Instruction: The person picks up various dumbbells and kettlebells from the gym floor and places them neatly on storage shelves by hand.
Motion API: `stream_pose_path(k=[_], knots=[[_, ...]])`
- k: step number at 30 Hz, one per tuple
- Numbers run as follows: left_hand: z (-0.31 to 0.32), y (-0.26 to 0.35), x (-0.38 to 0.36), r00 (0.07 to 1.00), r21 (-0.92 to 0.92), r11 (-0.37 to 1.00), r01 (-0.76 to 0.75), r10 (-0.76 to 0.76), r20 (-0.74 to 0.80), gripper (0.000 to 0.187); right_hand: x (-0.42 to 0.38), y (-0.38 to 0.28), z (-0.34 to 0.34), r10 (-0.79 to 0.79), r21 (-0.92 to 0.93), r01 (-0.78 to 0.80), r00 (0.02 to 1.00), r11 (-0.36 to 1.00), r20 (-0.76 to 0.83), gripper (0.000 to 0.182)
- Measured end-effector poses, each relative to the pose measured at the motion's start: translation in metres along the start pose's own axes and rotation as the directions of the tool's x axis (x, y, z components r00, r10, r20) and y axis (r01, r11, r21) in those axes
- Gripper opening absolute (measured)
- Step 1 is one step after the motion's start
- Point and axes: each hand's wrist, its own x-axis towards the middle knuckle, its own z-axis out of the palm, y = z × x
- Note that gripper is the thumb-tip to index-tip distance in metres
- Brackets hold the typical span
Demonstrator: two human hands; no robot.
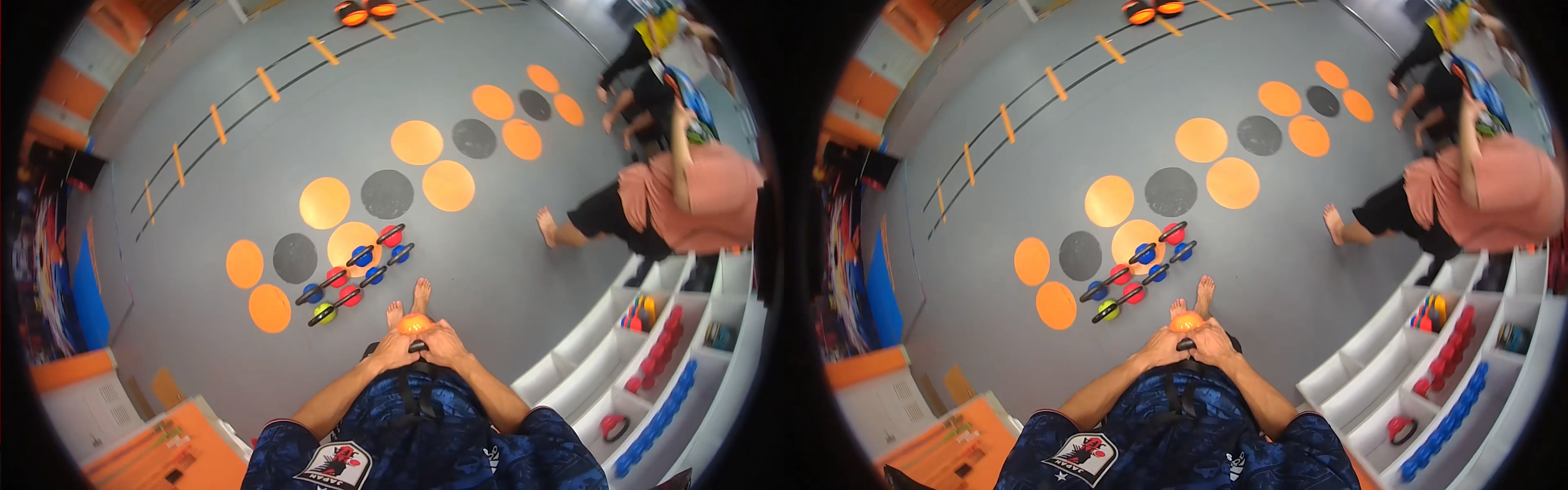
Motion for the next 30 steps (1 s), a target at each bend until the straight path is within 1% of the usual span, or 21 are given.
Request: stream_pose_path(k=[1, 2, 3, 4, 5, 7, 8, 10, 11, 12, 14, 15, 16, 17, 18, 19, 22, 23, 26, 27, 30], knots=[[0.007, -0.009, 0.003, 0.997, 0.007, 0.998, -0.066, 0.066, 0.034, 0.029, -0.009, -0.005, -0.001, 0.029, 0.049, -0.022, 0.991, 0.999, -0.128, 0.022], [-0.003, 0.008, 0.006, 0.990, -0.023, 0.991, -0.135, 0.135, 0.025, 0.027, -0.019, -0.009, -0.001, 0.075, 0.066, -0.063, 0.979, 0.996, -0.191, 0.020], [0.003, 0.004, 0.011, 0.982, 0.023, 0.983, -0.180, 0.178, 0.064, 0.026, -0.029, -0.011, -0.002, 0.121, 0.084, -0.103, 0.960, 0.991, -0.254, 0.019], [0.006, 0.000, 0.018, 0.969, 0.068, 0.971, -0.231, 0.223, 0.104, 0.025, -0.036, -0.013, -0.004, 0.166, 0.101, -0.141, 0.933, 0.985, -0.319, 0.017], [0.004, 0.007, 0.023, 0.952, 0.042, 0.963, -0.266, 0.256, 0.167, 0.024, -0.045, -0.017, -0.006, 0.161, 0.122, -0.119, 0.883, 0.985, -0.440, 0.012], [-0.002, 0.030, 0.036, 0.901, -0.017, 0.943, -0.333, 0.324, 0.290, 0.024, -0.067, -0.020, -0.015, 0.210, 0.067, -0.203, 0.850, 0.977, -0.484, 0.010], [-0.006, 0.045, 0.040, 0.891, -0.083, 0.944, -0.319, 0.329, 0.312, 0.026, -0.081, -0.023, -0.019, 0.237, 0.044, -0.249, 0.833, 0.968, -0.501, 0.009], [-0.011, 0.071, 0.046, 0.873, -0.204, 0.941, -0.271, 0.330, 0.360, 0.029, -0.111, -0.035, -0.035, 0.277, 0.080, -0.282, 0.777, 0.956, -0.565, 0.010], [0.002, 0.061, 0.057, 0.824, -0.537, 0.832, 0.140, 0.203, 0.530, 0.034, -0.127, -0.040, -0.044, 0.295, 0.076, -0.310, 0.760, 0.948, -0.580, 0.011], [0.013, 0.062, 0.069, 0.859, -0.469, 0.880, 0.076, 0.180, 0.479, 0.035, -0.144, -0.042, -0.053, 0.310, 0.067, -0.338, 0.743, 0.939, -0.594, 0.012], [0.043, 0.070, 0.089, 0.920, -0.323, 0.946, -0.041, 0.161, 0.356, 0.037, -0.172, -0.047, -0.061, 0.309, -0.002, -0.421, 0.668, 0.907, -0.677, 0.016], [0.050, 0.087, 0.092, 0.916, -0.218, 0.976, -0.027, 0.112, 0.384, 0.046, -0.186, -0.049, -0.064, 0.302, -0.032, -0.456, 0.639, 0.890, -0.707, 0.017], [0.060, 0.103, 0.095, 0.872, -0.343, 0.928, 0.143, 0.045, 0.487, 0.050, -0.202, -0.051, -0.067, 0.293, -0.037, -0.478, 0.597, 0.877, -0.747, 0.019], [0.071, 0.122, 0.098, 0.806, -0.426, 0.844, 0.327, -0.014, 0.592, 0.053, -0.217, -0.053, -0.072, 0.286, -0.036, -0.499, 0.552, 0.866, -0.783, 0.020], [0.079, 0.141, 0.102, 0.722, -0.470, 0.724, 0.505, -0.055, 0.690, 0.057, -0.234, -0.052, -0.074, 0.274, -0.036, -0.520, 0.506, 0.853, -0.818, 0.021], [0.087, 0.161, 0.105, 0.600, -0.434, 0.689, 0.580, -0.002, 0.800, 0.061, -0.251, -0.049, -0.073, 0.290, -0.022, -0.541, 0.485, 0.841, -0.825, 0.022], [0.125, 0.214, 0.104, 0.407, -0.454, 0.486, 0.747, 0.206, 0.890, 0.059, -0.300, -0.043, -0.080, 0.285, 0.050, -0.547, 0.354, 0.836, -0.891, 0.020], [0.138, 0.227, 0.105, 0.396, -0.442, 0.498, 0.746, 0.201, 0.896, 0.056, -0.315, -0.038, -0.079, 0.303, 0.085, -0.554, 0.315, 0.828, -0.899, 0.019], [0.183, 0.259, 0.118, 0.530, -0.382, 0.794, 0.473, 0.089, 0.843, 0.057, -0.359, -0.020, -0.074, 0.347, 0.183, -0.566, 0.197, 0.804, -0.917, 0.018], [0.195, 0.272, 0.118, 0.622, -0.421, 0.874, 0.242, 0.193, 0.759, 0.048, -0.374, -0.012, -0.070, 0.358, 0.210, -0.573, 0.157, 0.792, -0.920, 0.018], [0.217, 0.313, 0.127, 0.555, -0.567, 0.824, 0.012, 0.466, 0.689, 0.035, -0.415, 0.001, -0.059, 0.390, 0.273, -0.608, 0.066, 0.746, -0.918, 0.018]])
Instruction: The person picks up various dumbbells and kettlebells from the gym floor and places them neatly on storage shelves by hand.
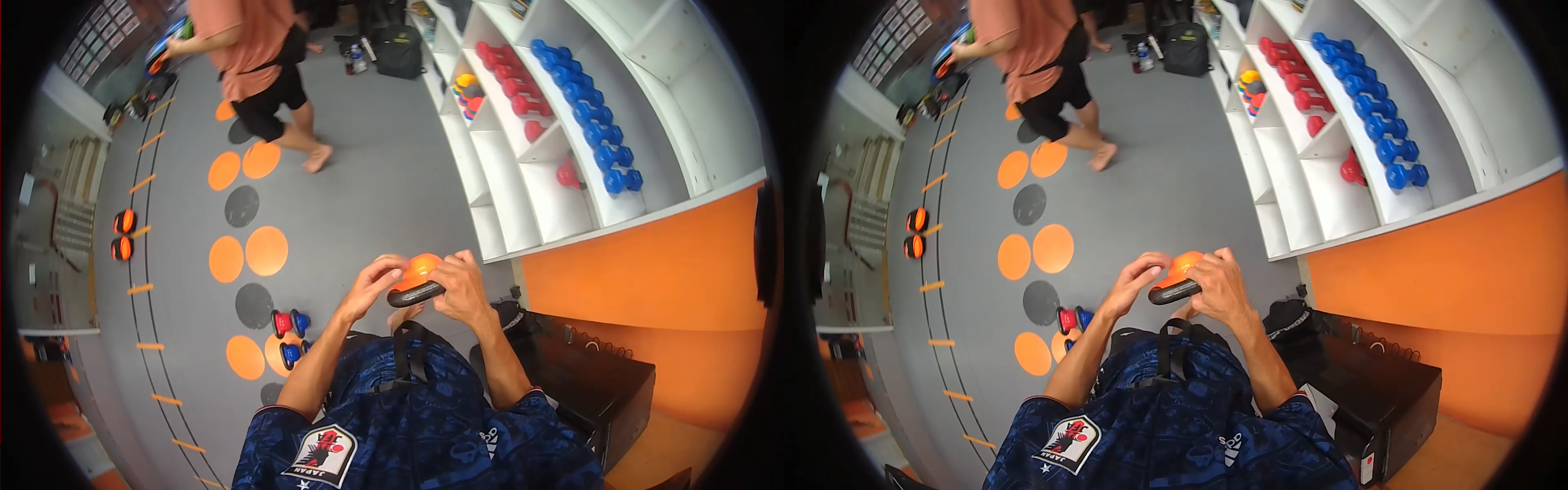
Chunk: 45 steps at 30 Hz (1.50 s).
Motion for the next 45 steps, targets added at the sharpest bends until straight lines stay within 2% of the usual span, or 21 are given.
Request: stream_pose_path(k=[3, 6, 10, 14, 15, 18, 19, 22, 23, 26, 27, 30, 31, 34, 35, 37, 40, 42, 43, 44, 45], knots=[[0.022, 0.004, 0.040, 0.959, 0.371, 0.918, -0.141, 0.034, 0.282, 0.025, -0.007, 0.038, -0.022, 0.080, -0.022, -0.081, 0.996, 0.996, -0.035, 0.016], [0.059, 0.013, 0.077, 0.925, 0.439, 0.860, -0.261, 0.093, 0.368, 0.025, -0.015, 0.070, -0.041, 0.202, -0.043, -0.205, 0.978, 0.978, -0.052, 0.013], [0.094, -0.021, 0.142, 0.921, 0.530, 0.784, -0.324, 0.133, 0.366, 0.022, -0.023, 0.117, -0.059, 0.371, -0.051, -0.379, 0.921, 0.924, -0.115, 0.006], [0.125, -0.039, 0.195, 0.958, 0.458, 0.851, -0.256, 0.161, 0.238, 0.021, -0.035, 0.167, -0.062, 0.500, -0.055, -0.518, 0.845, 0.854, -0.192, 0.006], [0.130, -0.038, 0.208, 0.962, 0.544, 0.797, -0.262, 0.166, 0.219, 0.027, -0.036, 0.179, -0.063, 0.535, -0.061, -0.558, 0.818, 0.828, -0.211, 0.007], [0.147, -0.072, 0.251, 0.991, 0.496, 0.858, -0.133, 0.129, 0.043, 0.034, -0.035, 0.216, -0.067, 0.621, -0.094, -0.651, 0.751, 0.753, -0.226, 0.009], [0.149, -0.090, 0.267, 0.999, 0.499, 0.866, -0.026, 0.009, 0.035, 0.044, -0.032, 0.227, -0.067, 0.646, -0.091, -0.680, 0.723, 0.727, -0.243, 0.010], [0.167, -0.110, 0.307, 0.991, 0.399, 0.908, 0.127, -0.129, -0.023, 0.043, -0.027, 0.268, -0.067, 0.687, -0.085, -0.726, 0.677, 0.683, -0.264, 0.012], [0.174, -0.124, 0.322, 0.983, 0.314, 0.932, 0.182, -0.174, -0.053, 0.043, -0.020, 0.273, -0.071, 0.749, -0.100, -0.785, 0.614, 0.611, -0.250, 0.017], [0.191, -0.126, 0.360, 0.978, 0.211, 0.955, 0.207, -0.203, -0.041, 0.048, -0.027, 0.315, -0.066, 0.847, 0.013, -0.878, 0.458, 0.479, -0.270, 0.024], [0.194, -0.134, 0.373, 0.987, 0.197, 0.967, 0.163, -0.159, -0.035, 0.051, -0.028, 0.328, -0.068, 0.884, 0.019, -0.906, 0.407, 0.422, -0.229, 0.029], [0.200, -0.148, 0.410, 0.965, 0.098, 0.962, 0.254, -0.259, 0.039, 0.053, -0.024, 0.357, -0.066, 0.923, 0.203, -0.917, 0.289, 0.343, -0.253, 0.027], [0.205, -0.146, 0.421, 0.960, 0.015, 0.961, 0.277, -0.277, 0.041, 0.051, -0.022, 0.366, -0.066, 0.922, 0.273, -0.897, 0.274, 0.348, -0.274, 0.023], [0.221, -0.169, 0.463, 0.964, 0.051, 0.975, 0.218, -0.223, 0.146, 0.053, -0.033, 0.406, -0.071, 0.963, 0.397, -0.895, 0.110, 0.204, -0.246, 0.020], [0.225, -0.173, 0.474, 0.959, 0.073, 0.974, 0.215, -0.225, 0.170, 0.056, -0.023, 0.411, -0.076, 0.978, 0.498, -0.852, 0.072, 0.164, -0.198, 0.019], [0.235, -0.177, 0.499, 0.948, 0.112, 0.973, 0.201, -0.222, 0.228, 0.063, -0.026, 0.434, -0.075, 0.975, 0.516, -0.841, 0.059, 0.164, -0.215, 0.018], [0.253, -0.197, 0.528, 0.935, -0.105, 0.961, 0.257, -0.219, 0.280, 0.074, -0.025, 0.470, -0.080, 0.966, 0.541, -0.821, 0.047, 0.183, -0.256, 0.015], [0.260, -0.199, 0.550, 0.940, -0.077, 0.974, 0.213, -0.183, 0.288, 0.078, -0.018, 0.489, -0.082, 0.964, 0.558, -0.812, 0.022, 0.171, -0.263, 0.015], [0.265, -0.206, 0.564, 0.947, -0.062, 0.983, 0.173, -0.149, 0.286, 0.077, -0.021, 0.502, -0.084, 0.954, 0.491, -0.842, 0.088, 0.224, -0.285, 0.014], [0.271, -0.215, 0.575, 0.950, -0.050, 0.989, 0.141, -0.121, 0.289, 0.077, -0.020, 0.515, -0.087, 0.955, 0.484, -0.844, 0.104, 0.232, -0.276, 0.014], [0.271, -0.212, 0.584, 0.924, -0.099, 0.974, 0.204, -0.159, 0.347, 0.075, -0.015, 0.524, -0.090, 0.956, 0.481, -0.845, 0.108, 0.233, -0.274, 0.014]])
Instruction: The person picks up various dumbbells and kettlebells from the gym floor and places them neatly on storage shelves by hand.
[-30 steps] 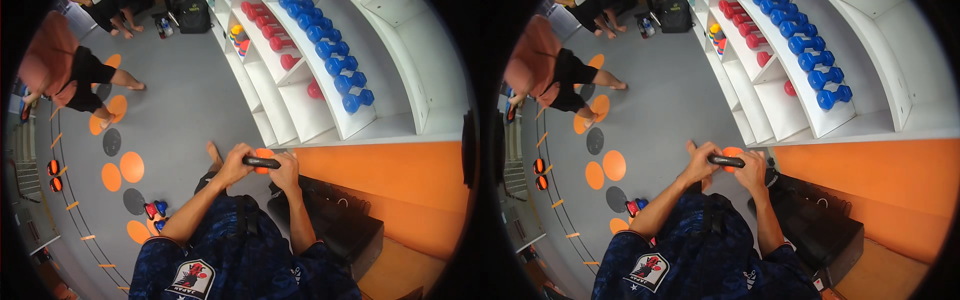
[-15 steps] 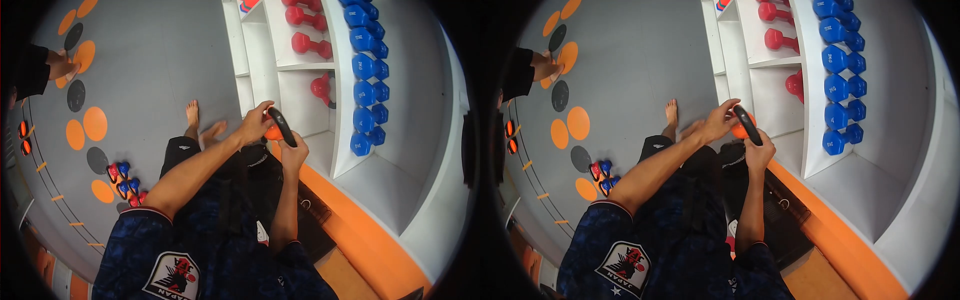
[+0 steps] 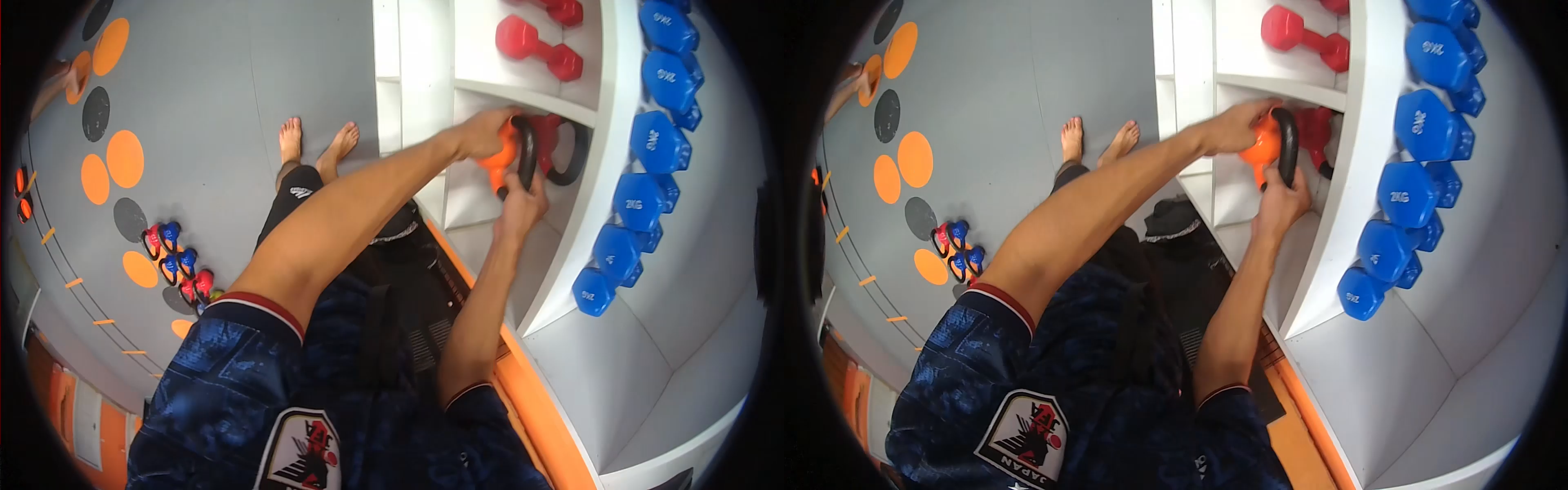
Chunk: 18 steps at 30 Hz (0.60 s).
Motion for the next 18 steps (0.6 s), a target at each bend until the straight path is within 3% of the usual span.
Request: stream_pose_path(k=[2, 5, 8, 11, 14, 18], knots=[[-0.005, 0.006, 0.014, 0.995, -0.022, 0.996, 0.083, -0.081, 0.050, 0.068, 0.011, 0.001, 0.000, 0.018, 0.009, -0.018, 1.000, 1.000, 0.011, 0.015], [0.000, 0.001, 0.019, 0.999, -0.074, 0.997, 0.001, -0.004, -0.039, 0.066, 0.027, 0.002, 0.000, 0.024, 0.023, -0.025, 0.999, 0.999, 0.032, 0.019], [0.007, 0.000, 0.021, 0.997, -0.264, 0.963, 0.048, -0.062, -0.045, 0.071, 0.034, 0.004, -0.004, 0.006, 0.048, -0.007, 1.000, 0.999, 0.018, 0.026], [0.007, 0.005, 0.022, 0.992, -0.297, 0.949, 0.103, -0.120, -0.039, 0.075, 0.041, 0.010, -0.007, 0.037, 0.093, -0.040, 0.999, 0.995, 0.034, 0.032], [0.005, 0.016, 0.012, 0.996, -0.305, 0.952, 0.030, -0.055, -0.075, 0.076, 0.037, 0.011, -0.005, 0.051, 0.111, -0.055, 0.998, 0.992, 0.039, 0.032], [0.008, 0.004, 0.012, 0.990, -0.275, 0.960, 0.050, -0.084, -0.114, 0.076, 0.043, 0.006, -0.004, 0.018, 0.105, -0.028, 0.995, 0.994, 0.100, 0.029]])
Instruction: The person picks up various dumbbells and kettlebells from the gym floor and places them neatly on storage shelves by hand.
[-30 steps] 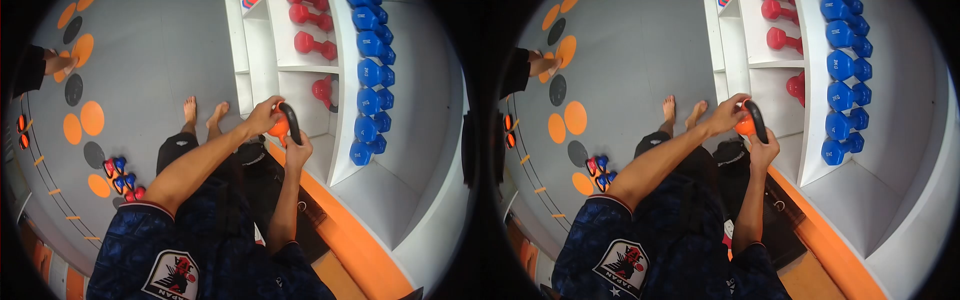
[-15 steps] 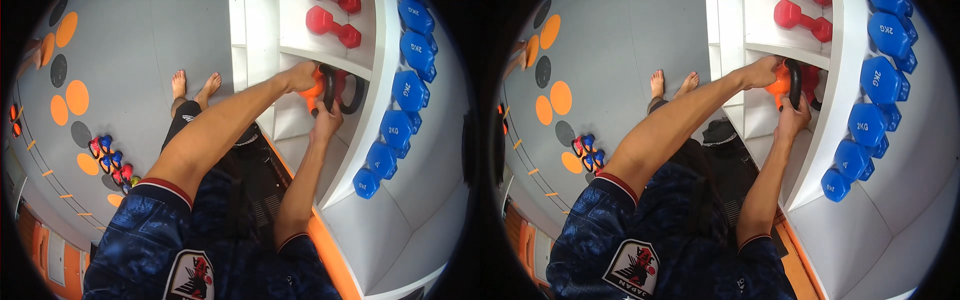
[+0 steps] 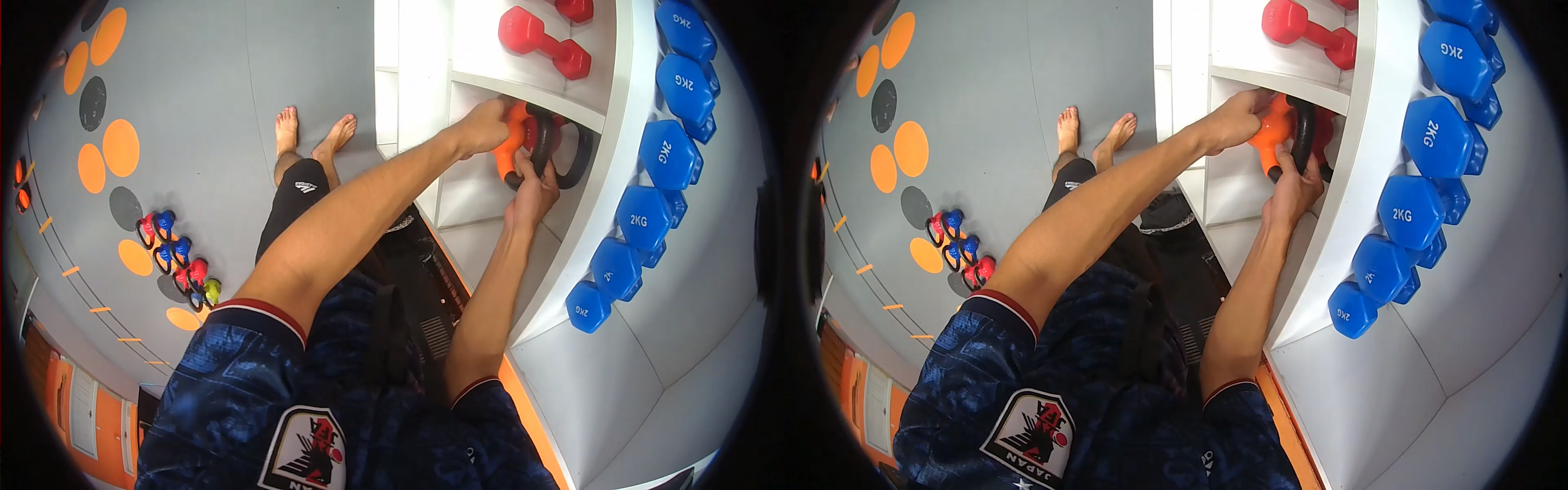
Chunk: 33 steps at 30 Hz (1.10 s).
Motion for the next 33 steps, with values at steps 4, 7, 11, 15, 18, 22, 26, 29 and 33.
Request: stream_pose_path(k=[4, 7, 11, 15, 18, 22, 26, 29, 33], knots=[[0.006, -0.011, -0.001, 1.000, 0.209, 0.978, 0.002, 0.004, -0.030, 0.073, 0.004, -0.013, -0.010, 0.082, -0.117, -0.070, 0.992, 0.991, 0.098, 0.029], [0.010, -0.016, 0.003, 0.997, 0.403, 0.912, -0.069, 0.081, -0.014, 0.071, 0.004, -0.006, -0.006, 0.011, -0.100, -0.004, 0.998, 0.995, 0.063, 0.020], [0.011, -0.015, -0.003, 0.997, 0.586, 0.809, -0.052, 0.078, -0.019, 0.075, 0.006, 0.000, -0.005, -0.045, -0.210, 0.058, 0.997, 0.976, 0.067, 0.020], [0.011, -0.025, -0.003, 0.989, 0.590, 0.800, -0.107, 0.145, -0.017, 0.075, 0.008, -0.008, -0.006, 0.012, -0.304, 0.003, 0.999, 0.953, 0.048, 0.031], [0.010, -0.028, -0.001, 0.985, 0.570, 0.812, -0.127, 0.169, -0.022, 0.074, 0.005, -0.004, -0.007, -0.021, -0.371, 0.045, 0.998, 0.928, 0.067, 0.044], [0.002, 0.019, -0.039, 0.991, 0.491, 0.864, -0.114, 0.137, -0.011, 0.076, 0.003, 0.013, -0.006, -0.425, -0.619, 0.416, 0.894, 0.666, 0.143, 0.076], [-0.028, -0.014, -0.064, 0.979, 0.521, 0.852, -0.051, 0.145, -0.141, 0.079, -0.012, 0.003, 0.000, -0.503, -0.646, 0.444, 0.857, 0.621, 0.106, 0.077], [-0.045, -0.012, -0.102, 0.970, 0.475, 0.880, 0.027, 0.091, -0.224, 0.080, -0.030, -0.011, 0.010, -0.563, -0.698, 0.423, 0.826, 0.578, 0.034, 0.072], [-0.059, 0.015, -0.159, 0.949, 0.423, 0.883, 0.201, -0.069, -0.307, 0.078, -0.042, -0.016, 0.026, -0.694, -0.686, 0.563, 0.710, 0.460, 0.118, 0.067]])
